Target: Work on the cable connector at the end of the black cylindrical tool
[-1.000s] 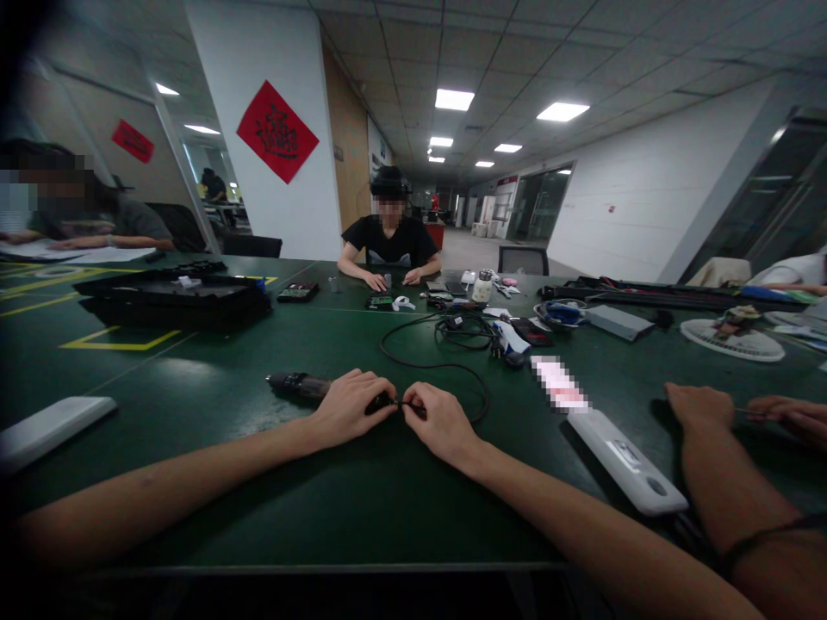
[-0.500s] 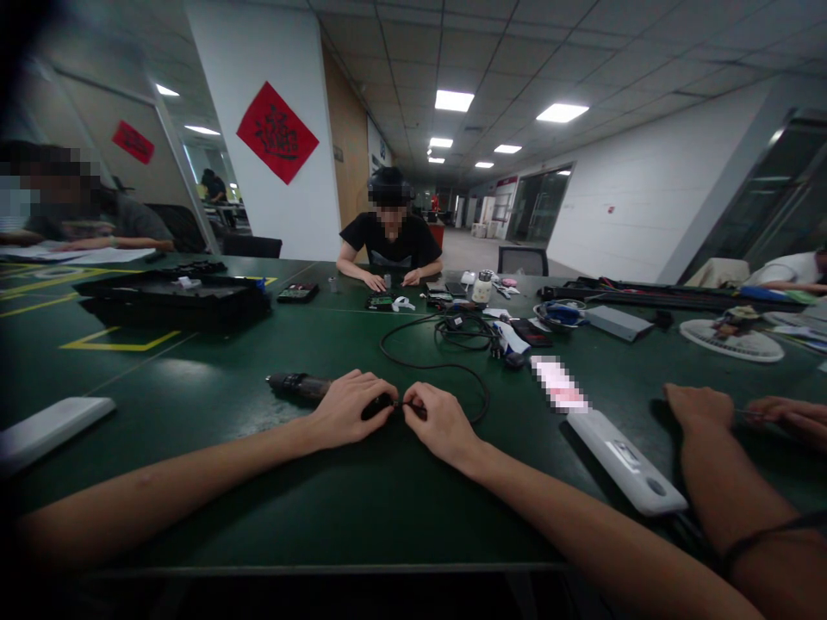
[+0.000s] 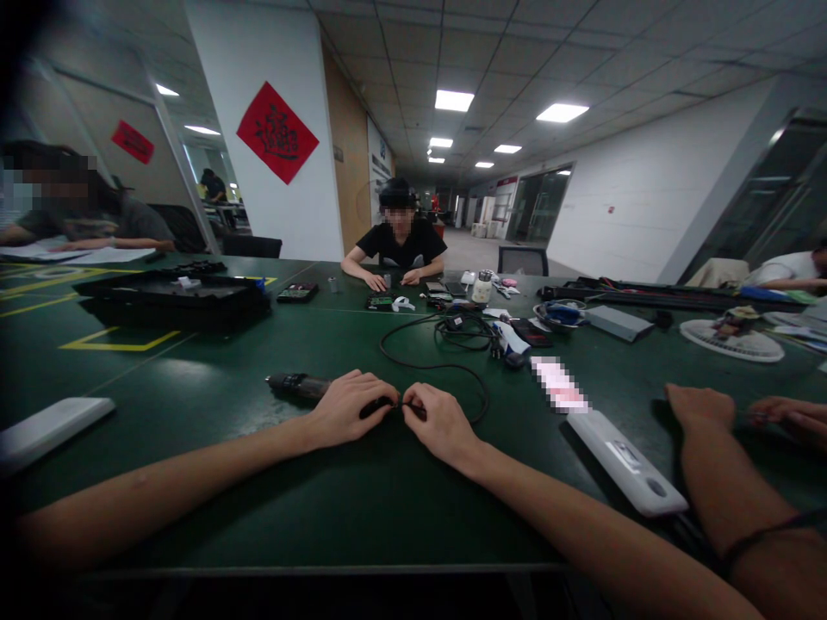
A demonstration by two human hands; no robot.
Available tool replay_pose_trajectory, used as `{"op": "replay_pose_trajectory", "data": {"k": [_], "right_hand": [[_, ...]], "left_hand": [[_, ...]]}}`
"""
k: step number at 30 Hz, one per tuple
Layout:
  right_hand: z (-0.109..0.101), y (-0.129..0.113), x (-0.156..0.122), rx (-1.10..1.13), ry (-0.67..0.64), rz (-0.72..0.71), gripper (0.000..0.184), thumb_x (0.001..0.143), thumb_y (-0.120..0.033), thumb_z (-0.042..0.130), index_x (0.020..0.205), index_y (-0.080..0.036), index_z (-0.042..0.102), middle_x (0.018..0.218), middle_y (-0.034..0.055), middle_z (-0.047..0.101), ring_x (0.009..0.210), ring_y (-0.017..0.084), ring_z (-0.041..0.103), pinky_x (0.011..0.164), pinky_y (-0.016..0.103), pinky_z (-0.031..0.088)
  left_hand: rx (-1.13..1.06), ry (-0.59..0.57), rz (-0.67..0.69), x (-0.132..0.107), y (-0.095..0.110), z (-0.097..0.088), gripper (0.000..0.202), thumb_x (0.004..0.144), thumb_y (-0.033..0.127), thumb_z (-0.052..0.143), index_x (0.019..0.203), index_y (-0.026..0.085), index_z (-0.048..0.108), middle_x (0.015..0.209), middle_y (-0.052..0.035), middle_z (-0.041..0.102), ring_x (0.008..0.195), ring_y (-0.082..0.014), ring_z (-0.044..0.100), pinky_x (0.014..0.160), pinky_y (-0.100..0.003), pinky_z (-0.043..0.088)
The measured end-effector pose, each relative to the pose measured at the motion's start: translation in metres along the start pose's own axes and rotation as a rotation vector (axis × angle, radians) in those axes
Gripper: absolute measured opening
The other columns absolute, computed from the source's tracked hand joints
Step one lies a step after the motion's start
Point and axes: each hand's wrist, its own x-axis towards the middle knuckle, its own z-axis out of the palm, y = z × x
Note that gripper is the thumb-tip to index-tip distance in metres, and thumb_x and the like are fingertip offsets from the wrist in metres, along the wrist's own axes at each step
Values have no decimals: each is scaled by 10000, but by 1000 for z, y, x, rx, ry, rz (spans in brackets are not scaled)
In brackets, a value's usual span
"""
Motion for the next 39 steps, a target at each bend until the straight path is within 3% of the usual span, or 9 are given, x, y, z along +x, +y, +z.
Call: {"op": "replay_pose_trajectory", "data": {"k": [6, 12, 20, 24, 29, 33, 35, 39], "right_hand": [[0, 0, 1, 4, 0, -4, 63, 954, -185, 621, 1005, -213, 646, 915, 13, 644, 785, 160, 590, 707, 269, 466], [0, -1, 3, -3, -24, -7, 84, 952, -186, 625, 1028, -213, 650, 944, 18, 652, 812, 163, 603, 714, 264, 470], [-3, -5, 7, -17, -57, -21, 74, 964, -181, 610, 1023, -217, 637, 979, 23, 674, 831, 170, 631, 718, 277, 483], [-2, -6, 11, -15, -61, -20, 61, 964, -185, 616, 1008, -220, 641, 974, 25, 685, 851, 183, 647, 739, 292, 504], [7, -12, 15, -123, -25, -29, 84, 993, -278, 621, 1060, -249, 663, 1062, 50, 687, 949, 231, 648, 793, 356, 534], [3, -14, 15, -230, -12, -79, 315, 932, -314, 708, 1233, -275, 626, 1264, 87, 624, 1144, 304, 588, 900, 449, 543], [-2, -11, 13, -241, 20, -116, 415, 922, -274, 706, 1319, -273, 584, 1339, 103, 587, 1223, 325, 553, 998, 506, 509], [-10, -2, 7, -230, 73, -136, 413, 944, -226, 644, 1347, -267, 561, 1366, 107, 572, 1275, 324, 532, 1065, 535, 476]], "left_hand": [[41, 30, -78, 2, -2, 4, 202, 963, 418, 638, 1084, 256, 640, 1007, -17, 730, 924, -216, 658, 845, -384, 416], [-11, -12, -24, 3, -3, 2, 145, 996, 375, 601, 1084, 274, 656, 1068, 2, 740, 987, -200, 668, 869, -380, 408], [3, 21, -110, 4, -3, 3, 200, 981, 442, 631, 1059, 257, 638, 980, -5, 733, 905, -208, 665, 858, -382, 429], [22, -36, -33, 7, -6, -3, 207, 1014, 438, 579, 1117, 279, 663, 1032, -6, 740, 951, -211, 672, 862, -375, 437], [20, -67, 6, 0, -16, -15, 212, 1023, 422, 560, 1060, 277, 709, 1002, -11, 737, 956, -199, 665, 872, -357, 435], [20, -72, -11, -17, -46, -30, 237, 1029, 439, 544, 1097, 292, 717, 1035, -14, 736, 980, -190, 663, 891, -344, 429], [30, -70, -54, -31, -73, -39, 257, 1029, 458, 534, 1113, 301, 719, 1075, -13, 736, 1007, -189, 663, 909, -342, 429], [50, -73, -206, -64, -141, -63, 329, 996, 536, 526, 1080, 299, 739, 1082, -15, 743, 1018, -209, 667, 975, -356, 425]]}}
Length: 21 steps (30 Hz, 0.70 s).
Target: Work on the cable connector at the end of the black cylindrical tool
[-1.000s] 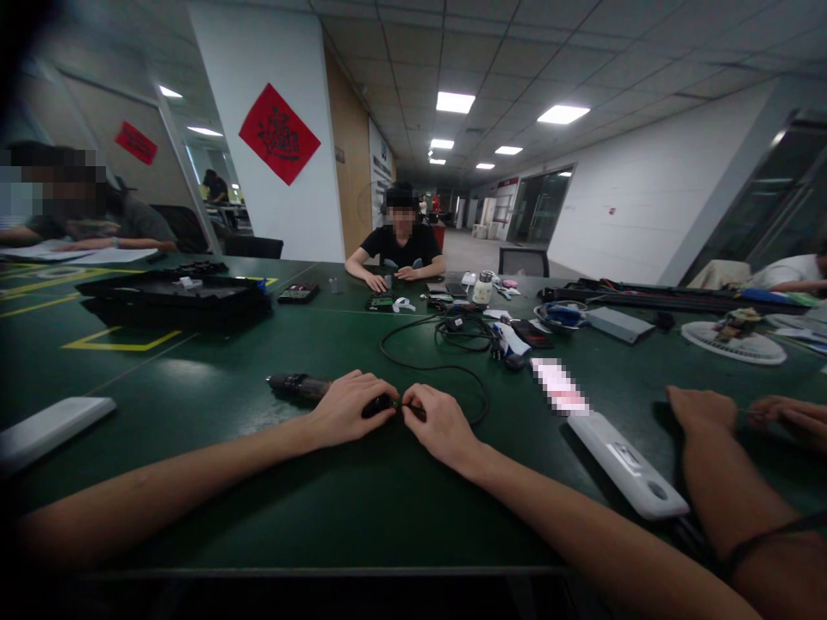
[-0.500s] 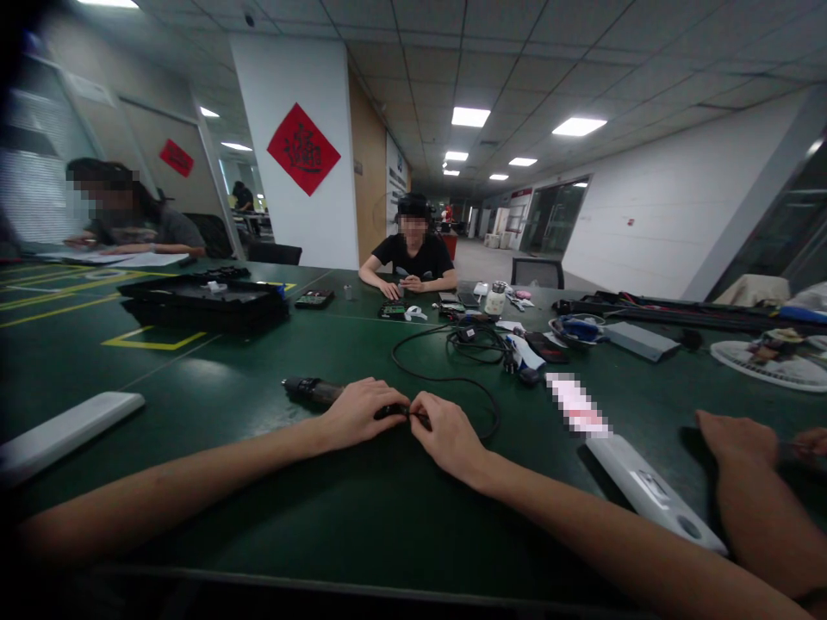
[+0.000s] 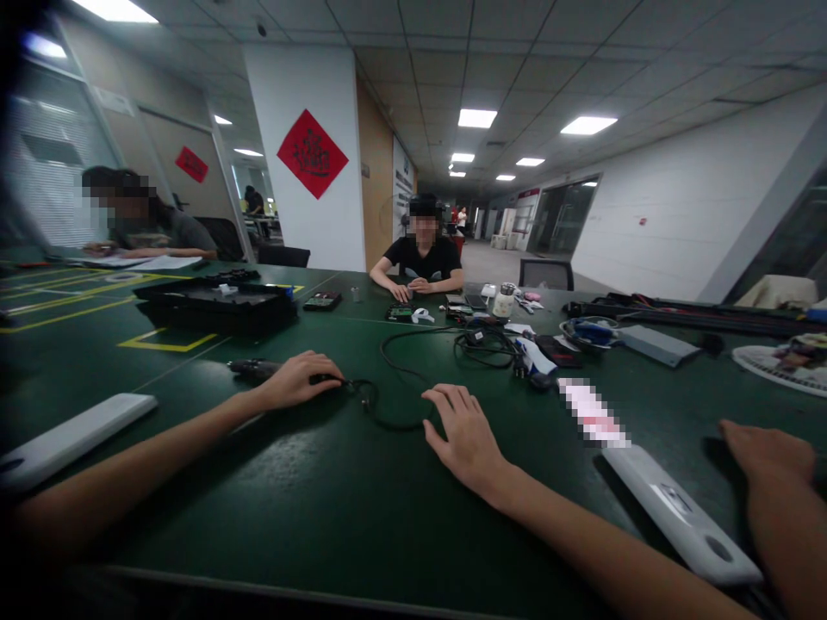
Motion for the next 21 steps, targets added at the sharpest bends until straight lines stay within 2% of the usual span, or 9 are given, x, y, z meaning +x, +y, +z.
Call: {"op": "replay_pose_trajectory", "data": {"k": [3, 5, 8, 10, 12, 15, 18, 21], "right_hand": [[0, 4, -2, 26, -6, 15, 398, 953, -211, 622, 1341, -268, 556, 1357, 100, 574, 1261, 307, 547, 1078, 527, 480], [0, 4, -2, 50, -19, 27, 386, 957, -207, 615, 1333, -268, 555, 1349, 96, 576, 1250, 297, 557, 1089, 517, 480], [0, 4, -1, 85, -33, 44, 372, 962, -211, 616, 1326, -268, 561, 1338, 89, 582, 1229, 288, 571, 1082, 495, 491], [0, 3, 0, 104, -45, 51, 361, 967, -214, 616, 1320, -271, 569, 1336, 83, 584, 1220, 286, 575, 1066, 484, 504], [0, 3, 0, 115, -54, 52, 347, 971, -211, 612, 1311, -272, 578, 1335, 81, 583, 1221, 286, 572, 1055, 482, 510], [1, 3, 0, 120, -63, 48, 332, 973, -205, 610, 1298, -268, 587, 1326, 84, 582, 1223, 286, 567, 1057, 489, 507], [1, 3, 0, 119, -68, 37, 315, 975, -198, 608, 1283, -265, 600, 1313, 81, 588, 1217, 279, 569, 1060, 482, 502], [0, 1, 0, 115, -69, 10, 283, 972, -185, 610, 1246, -252, 626, 1284, 83, 605, 1200, 277, 575, 1050, 474, 502]], "left_hand": [[5, -40, -132, -17, -53, -18, 376, 961, 565, 519, 1062, 280, 744, 1093, -22, 753, 1055, -227, 664, 1037, -362, 407], [34, -65, -209, -28, -82, -28, 391, 940, 567, 511, 1045, 268, 741, 1072, -30, 759, 1037, -234, 670, 1016, -345, 425], [108, -49, -311, -42, -111, -39, 409, 924, 553, 500, 1072, 247, 727, 1052, -43, 761, 1020, -239, 678, 964, -317, 443], [156, -32, -342, -48, -120, -41, 439, 907, 559, 518, 1137, 239, 713, 1079, -54, 758, 1037, -248, 670, 987, -327, 429], [180, -36, -336, -50, -122, -40, 463, 894, 573, 543, 1188, 251, 699, 1123, -57, 750, 1076, -262, 654, 1025, -348, 406], [170, -54, -305, -46, -116, -35, 406, 930, 551, 509, 1149, 269, 703, 1141, -48, 745, 1104, -271, 648, 1053, -372, 381], [153, -52, -280, -39, -100, -27, 367, 977, 513, 456, 1096, 258, 692, 1091, -44, 746, 1063, -260, 663, 1044, -376, 377], [168, -58, -206, -29, -73, -16, 349, 1008, 502, 447, 1090, 249, 672, 1037, -40, 738, 993, -243, 666, 993, -371, 387]]}}
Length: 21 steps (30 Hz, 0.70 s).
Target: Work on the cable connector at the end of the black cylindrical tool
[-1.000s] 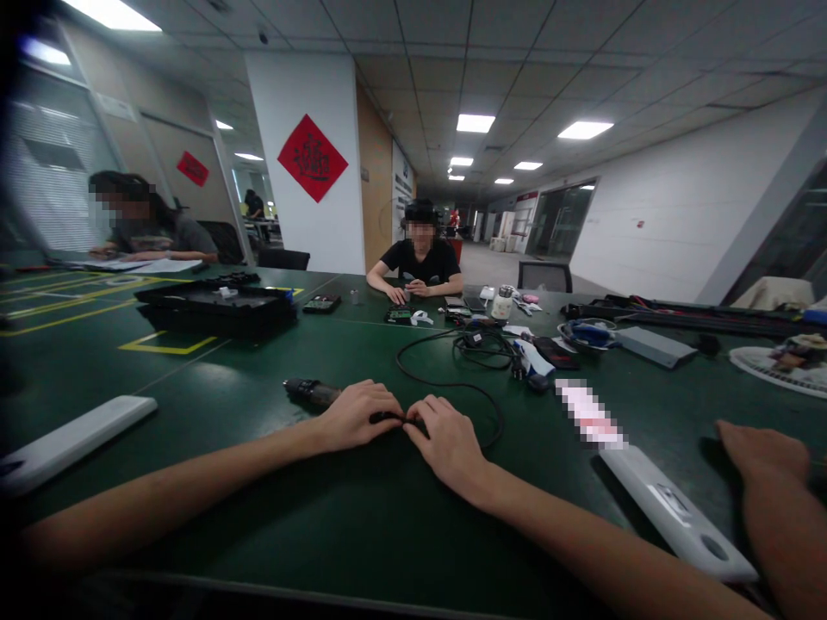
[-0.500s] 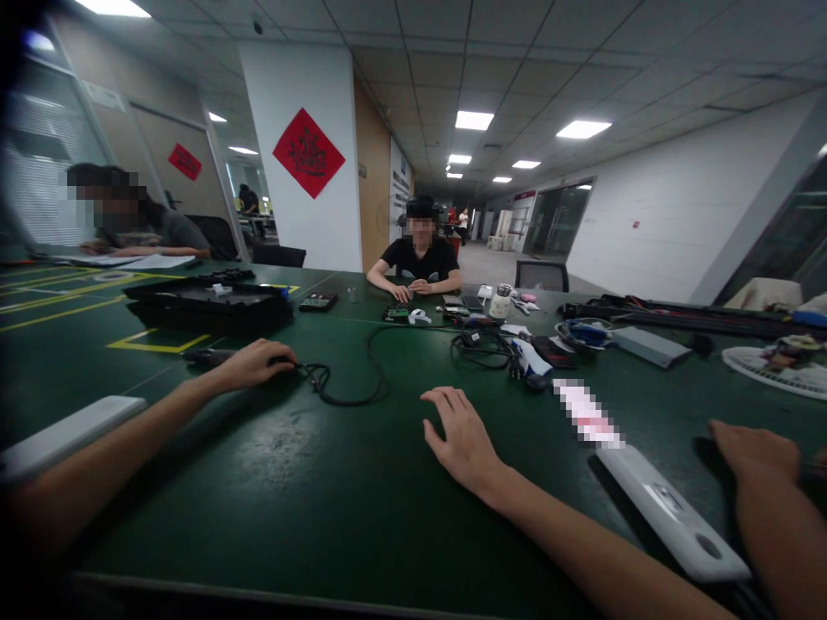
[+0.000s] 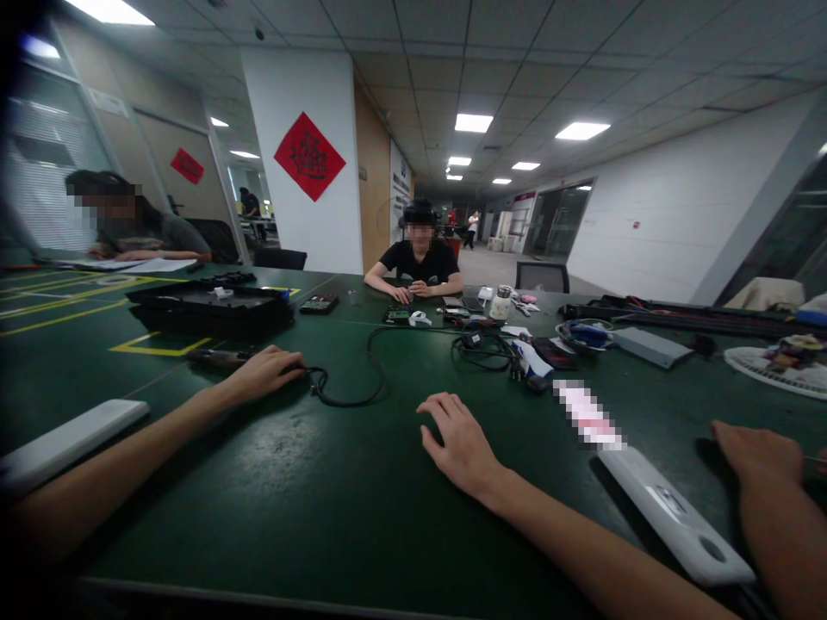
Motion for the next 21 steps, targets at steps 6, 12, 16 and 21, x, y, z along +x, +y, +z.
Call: {"op": "replay_pose_trajectory", "data": {"k": [6, 12, 16, 21], "right_hand": [[-2, -11, 3, -28, -94, -90, 354, 986, -230, 630, 1339, -239, 594, 1316, 93, 598, 1208, 266, 565, 1047, 459, 498], [4, 4, 1, -135, -154, -118, 187, 1007, -232, 621, 1187, -213, 670, 1209, 81, 649, 1141, 250, 584, 1000, 433, 519], [-1, 13, -6, -185, -82, -104, 147, 1031, -203, 573, 1074, -212, 713, 1193, 85, 655, 1161, 259, 577, 994, 442, 508], [0, 5, -9, -170, -51, -104, 189, 1043, -221, 560, 1162, -219, 707, 1195, 85, 672, 1127, 254, 602, 954, 421, 520]], "left_hand": [[-3, 60, 305, 16, 111, 22, 284, 1071, 444, 430, 1071, 236, 623, 992, -24, 719, 912, -202, 659, 944, -376, 377], [-7, 111, 563, 30, 224, 34, 241, 1072, 417, 459, 1071, 226, 606, 969, -33, 698, 914, -208, 640, 874, -375, 393], [-80, 123, 611, 31, 232, 22, 280, 1039, 463, 518, 1171, 231, 605, 1107, -50, 692, 1010, -212, 631, 885, -361, 415], [-69, 60, 621, 26, 207, 11, 256, 1040, 429, 524, 1217, 272, 623, 1187, -24, 690, 1047, -204, 626, 922, -370, 409]]}}
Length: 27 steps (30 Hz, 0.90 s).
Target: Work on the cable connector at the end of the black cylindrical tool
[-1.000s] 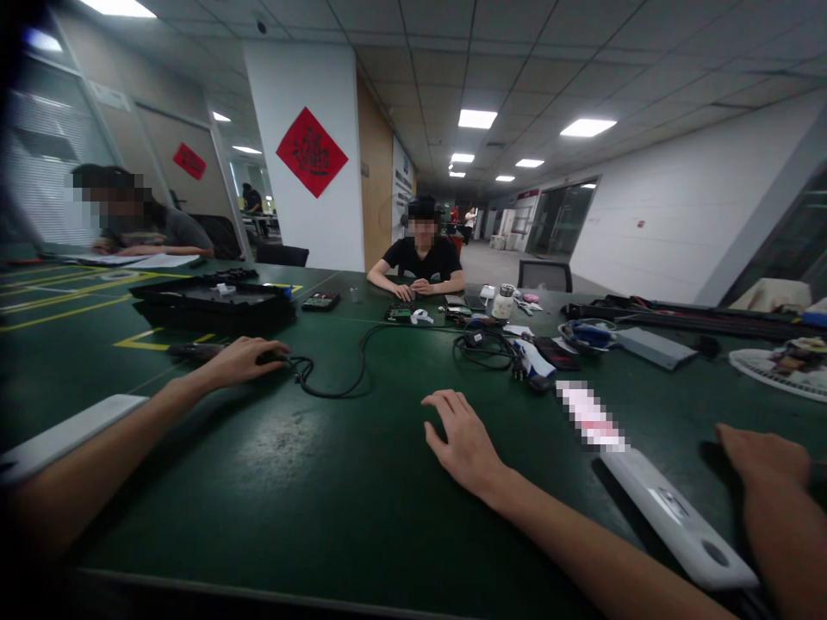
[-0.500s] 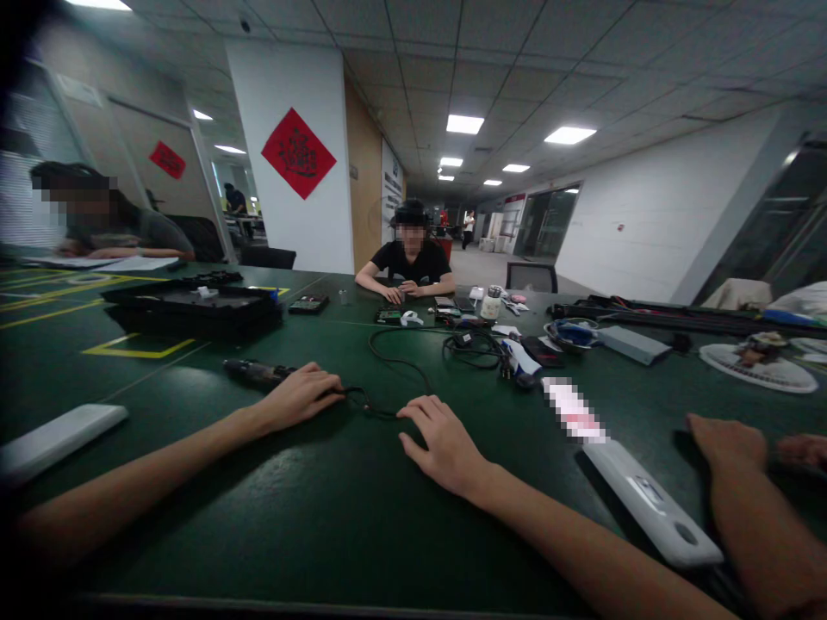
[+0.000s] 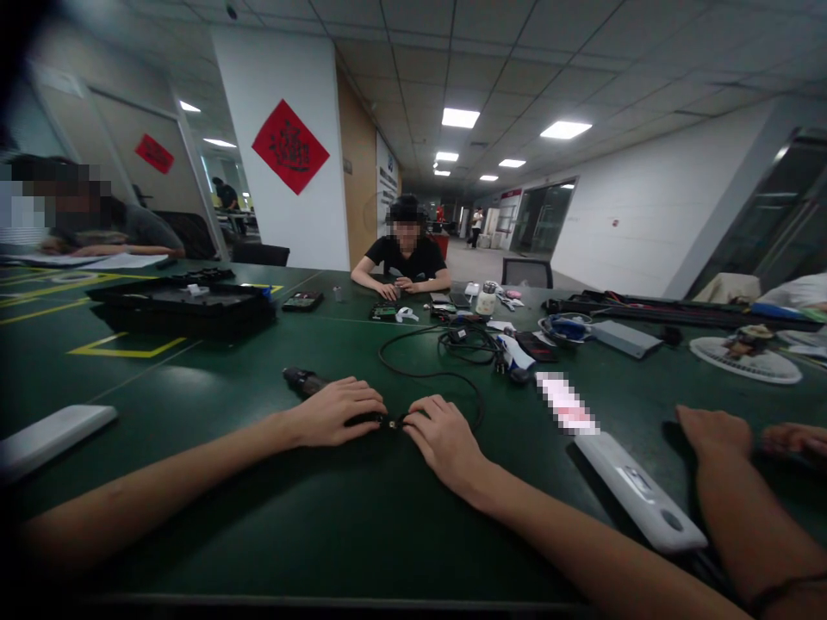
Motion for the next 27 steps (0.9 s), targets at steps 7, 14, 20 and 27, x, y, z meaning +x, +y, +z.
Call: {"op": "replay_pose_trajectory", "data": {"k": [7, 14, 20, 27], "right_hand": [[7, -4, 1, 113, 3, 86, 254, 1085, -256, 486, 1235, -239, 690, 1098, 57, 694, 958, 200, 664, 855, 330, 541], [10, 2, 6, 261, 40, 130, 172, 1040, -231, 575, 1193, -234, 654, 1140, 42, 694, 1025, 198, 672, 922, 324, 533], [6, -1, 6, 256, 46, 131, 154, 1025, -230, 586, 1155, -240, 667, 1111, 44, 691, 985, 196, 669, 882, 310, 529], [10, -4, 8, 176, 59, 247, 99, 980, -206, 632, 1065, -230, 677, 1038, 29, 692, 914, 186, 660, 798, 295, 506]], "left_hand": [[71, 117, -85, 7, 6, 22, 254, 1054, 408, 498, 1224, 286, 642, 1209, -36, 692, 1052, -214, 620, 882, -384, 390], [51, 132, -87, 13, 9, 22, 260, 1024, 404, 536, 1213, 269, 654, 1183, -41, 701, 1035, -210, 628, 879, -379, 407], [38, 134, -79, 10, 11, 20, 267, 1058, 382, 476, 1235, 272, 642, 1214, -42, 701, 1053, -204, 631, 882, -376, 408], [17, 135, -116, 10, 11, 22, 268, 1038, 395, 523, 1252, 275, 632, 1202, -18, 709, 1045, -192, 636, 878, -376, 409]]}}
